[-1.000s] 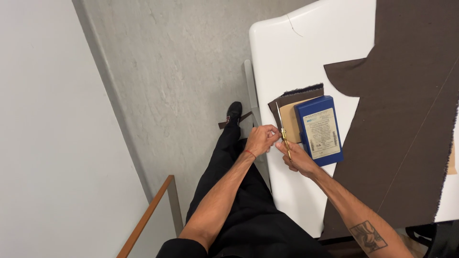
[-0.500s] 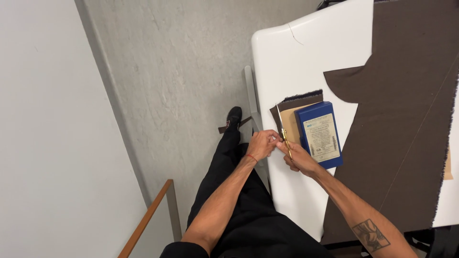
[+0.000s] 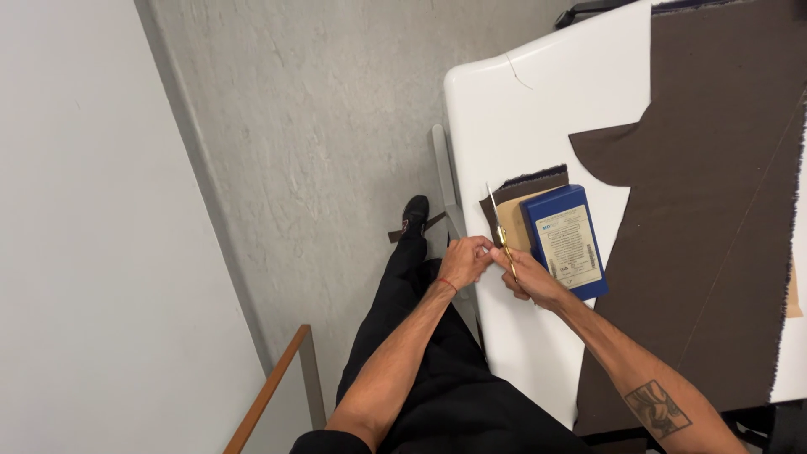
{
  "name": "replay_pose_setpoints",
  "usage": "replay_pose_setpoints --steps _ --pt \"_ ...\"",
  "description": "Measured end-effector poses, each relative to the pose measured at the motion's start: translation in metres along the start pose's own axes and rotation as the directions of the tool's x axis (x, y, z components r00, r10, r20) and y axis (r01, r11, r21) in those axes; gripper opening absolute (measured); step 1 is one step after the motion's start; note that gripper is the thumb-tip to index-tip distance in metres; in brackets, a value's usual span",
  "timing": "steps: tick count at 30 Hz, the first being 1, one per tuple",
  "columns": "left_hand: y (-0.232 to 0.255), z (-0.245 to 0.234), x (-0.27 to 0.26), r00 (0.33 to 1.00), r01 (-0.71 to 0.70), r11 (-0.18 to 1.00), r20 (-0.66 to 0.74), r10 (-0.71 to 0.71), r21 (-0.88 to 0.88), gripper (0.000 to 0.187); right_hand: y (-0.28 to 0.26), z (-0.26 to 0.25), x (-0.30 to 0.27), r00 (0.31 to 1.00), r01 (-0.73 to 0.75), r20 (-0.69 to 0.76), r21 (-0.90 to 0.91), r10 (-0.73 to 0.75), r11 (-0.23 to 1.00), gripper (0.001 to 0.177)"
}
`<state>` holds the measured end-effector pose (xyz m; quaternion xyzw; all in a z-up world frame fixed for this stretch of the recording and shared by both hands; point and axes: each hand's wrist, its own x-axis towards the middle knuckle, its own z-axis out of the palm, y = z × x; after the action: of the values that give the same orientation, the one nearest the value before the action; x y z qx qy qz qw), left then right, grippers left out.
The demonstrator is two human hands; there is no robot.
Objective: Cutting a piece of leather following a paper template using scissors.
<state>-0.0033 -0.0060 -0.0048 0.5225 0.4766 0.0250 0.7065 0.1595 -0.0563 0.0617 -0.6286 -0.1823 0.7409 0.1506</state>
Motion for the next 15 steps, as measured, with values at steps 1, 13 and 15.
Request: replay_pose_setpoints --steps 1,13,15 --pt "-0.002 0.0 0.002 1.0 -0.002 1.0 -0.002 0.002 0.002 0.021 0.006 -0.003 0.005 1.0 0.003 0.0 0.0 -0.003 1.0 0.052" --pt "-0.002 -0.004 -0.005 1.0 -0.015 1.0 0.009 0.015 -0.025 0.022 -0.006 -0.001 0.004 1.0 -0.026 0.011 0.054 0.026 0.998 0.043" --pt "-0.009 -0.004 -0.006 0.999 -0.049 0.999 -0.011 0.049 -0.001 0.021 -0.001 -0.001 0.007 1.0 -0.029 0.002 0.082 0.028 0.996 0.042"
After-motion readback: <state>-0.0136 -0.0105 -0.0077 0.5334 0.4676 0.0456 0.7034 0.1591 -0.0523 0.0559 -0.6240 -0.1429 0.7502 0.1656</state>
